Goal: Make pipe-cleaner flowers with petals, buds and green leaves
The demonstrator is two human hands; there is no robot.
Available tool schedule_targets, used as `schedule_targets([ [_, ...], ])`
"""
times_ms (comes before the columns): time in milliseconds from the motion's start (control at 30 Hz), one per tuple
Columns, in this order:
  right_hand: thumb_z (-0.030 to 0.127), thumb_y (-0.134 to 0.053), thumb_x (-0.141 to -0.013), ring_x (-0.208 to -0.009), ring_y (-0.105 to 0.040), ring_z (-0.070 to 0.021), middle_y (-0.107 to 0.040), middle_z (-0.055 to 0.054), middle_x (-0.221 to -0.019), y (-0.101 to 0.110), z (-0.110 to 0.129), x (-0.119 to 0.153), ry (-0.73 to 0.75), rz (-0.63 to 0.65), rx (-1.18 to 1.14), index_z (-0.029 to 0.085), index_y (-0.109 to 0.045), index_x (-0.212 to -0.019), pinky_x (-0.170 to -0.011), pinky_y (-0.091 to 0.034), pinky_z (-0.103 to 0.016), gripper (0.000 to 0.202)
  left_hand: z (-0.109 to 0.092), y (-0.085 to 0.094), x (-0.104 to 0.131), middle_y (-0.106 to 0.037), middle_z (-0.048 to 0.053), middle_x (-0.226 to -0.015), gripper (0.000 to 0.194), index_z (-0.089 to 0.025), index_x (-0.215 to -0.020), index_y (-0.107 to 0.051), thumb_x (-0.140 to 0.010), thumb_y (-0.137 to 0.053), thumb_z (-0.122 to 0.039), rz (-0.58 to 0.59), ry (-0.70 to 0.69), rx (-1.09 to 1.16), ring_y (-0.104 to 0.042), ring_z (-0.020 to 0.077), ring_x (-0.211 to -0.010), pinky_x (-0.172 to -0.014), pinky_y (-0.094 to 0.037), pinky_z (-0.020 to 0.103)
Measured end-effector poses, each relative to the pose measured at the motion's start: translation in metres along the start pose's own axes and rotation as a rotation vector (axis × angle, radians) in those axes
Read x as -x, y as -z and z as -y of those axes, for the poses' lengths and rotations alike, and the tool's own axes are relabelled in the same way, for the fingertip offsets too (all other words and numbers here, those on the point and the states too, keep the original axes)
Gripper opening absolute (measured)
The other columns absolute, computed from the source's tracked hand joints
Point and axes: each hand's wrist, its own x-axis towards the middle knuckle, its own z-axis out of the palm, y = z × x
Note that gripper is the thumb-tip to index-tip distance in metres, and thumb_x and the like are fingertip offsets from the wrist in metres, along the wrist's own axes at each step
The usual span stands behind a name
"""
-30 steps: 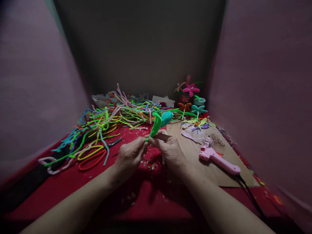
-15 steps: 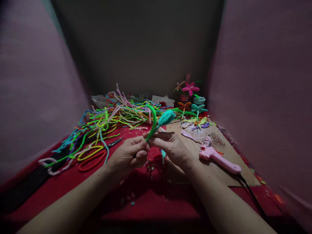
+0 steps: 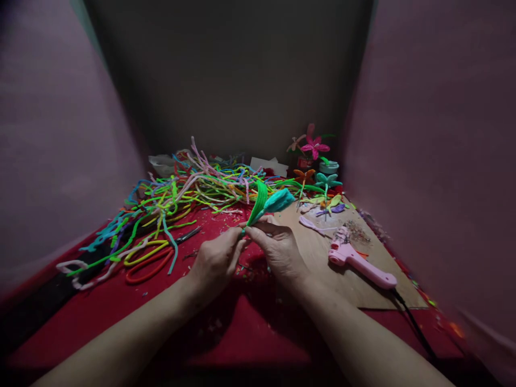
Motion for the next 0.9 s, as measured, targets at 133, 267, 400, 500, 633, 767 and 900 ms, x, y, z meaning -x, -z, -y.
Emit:
schedule_targets([
  [133,0.031,-0.061,-0.076,-0.081,-0.054,-0.0169,-0.063,-0.002,-0.078,-0.004,0.006,0.002,-0.048,-0.025,0.018,0.018,-0.069,-0.076,-0.081,-0.041,-0.033,0.016,-0.001,0.002,-0.002,-0.045,-0.003,-0.056,0.018,-0.017,-0.072,-0.057,-0.083,-0.044,-0.022,0.066,0.065,0.05,-0.039,0.0079,-0.05,-0.051,-0.033,0.02],
  [267,0.03,-0.063,-0.074,-0.079,-0.054,-0.0156,-0.063,-0.001,-0.081,-0.002,0.003,0.0,-0.066,0.03,-0.086,0.021,-0.07,-0.083,-0.079,-0.042,-0.032,0.014,-0.01,0.009,-0.01,-0.039,-0.006,-0.049,0.024,-0.016,-0.068,-0.053,-0.082,-0.048,-0.034,0.207,0.394,0.525,-0.03,0.0043,-0.039,-0.039,-0.023,0.017],
  [400,0.03,-0.061,-0.076,-0.079,-0.054,-0.0157,-0.063,-0.002,-0.083,0.003,-0.002,-0.004,-0.063,0.098,-0.146,0.022,-0.069,-0.095,-0.08,-0.043,-0.033,0.022,-0.011,0.012,-0.013,-0.04,-0.007,-0.049,0.022,-0.014,-0.072,-0.055,-0.078,-0.055,-0.035,0.265,0.536,0.768,-0.029,0.0017,-0.036,-0.036,-0.019,0.015],
  [500,0.028,-0.063,-0.075,-0.085,-0.054,-0.0166,-0.064,-0.002,-0.087,0.005,-0.004,-0.006,-0.067,0.086,-0.159,0.023,-0.07,-0.093,-0.083,-0.042,-0.032,0.02,-0.008,0.011,-0.012,-0.041,-0.007,-0.046,0.02,-0.014,-0.07,-0.055,-0.078,-0.057,-0.032,0.297,0.595,0.885,-0.028,0.0007,-0.034,-0.035,-0.018,0.013],
  [633,0.027,-0.062,-0.075,-0.076,-0.054,-0.0153,-0.065,-0.002,-0.08,0.003,-0.003,-0.006,-0.1,0.099,-0.228,0.021,-0.069,-0.099,-0.079,-0.043,-0.033,0.025,-0.008,0.01,-0.01,-0.039,-0.008,-0.041,0.02,-0.013,-0.068,-0.054,-0.08,-0.056,-0.029,0.367,0.624,1.078,-0.024,-0.0001,-0.03,-0.034,-0.017,0.013],
  [767,0.029,-0.062,-0.075,-0.074,-0.058,-0.0161,-0.065,-0.002,-0.071,0.005,0.004,-0.005,-0.153,0.215,-0.286,0.02,-0.069,-0.098,-0.083,-0.041,-0.035,0.025,-0.008,0.012,-0.009,-0.038,-0.008,-0.042,0.018,-0.013,-0.071,-0.056,-0.082,-0.053,-0.027,0.456,0.632,1.264,-0.016,-0.0005,-0.029,-0.032,-0.018,0.013],
  [900,0.029,-0.065,-0.073,-0.075,-0.06,-0.0182,-0.066,-0.002,-0.069,0.008,0.006,-0.007,-0.11,0.269,-0.291,0.022,-0.072,-0.091,-0.084,-0.041,-0.037,0.021,-0.005,0.014,-0.008,-0.035,-0.01,-0.041,0.018,-0.013,-0.071,-0.055,-0.083,-0.051,-0.026,0.563,0.653,1.348,-0.012,0.0002,-0.029,-0.031,-0.023,0.014],
])
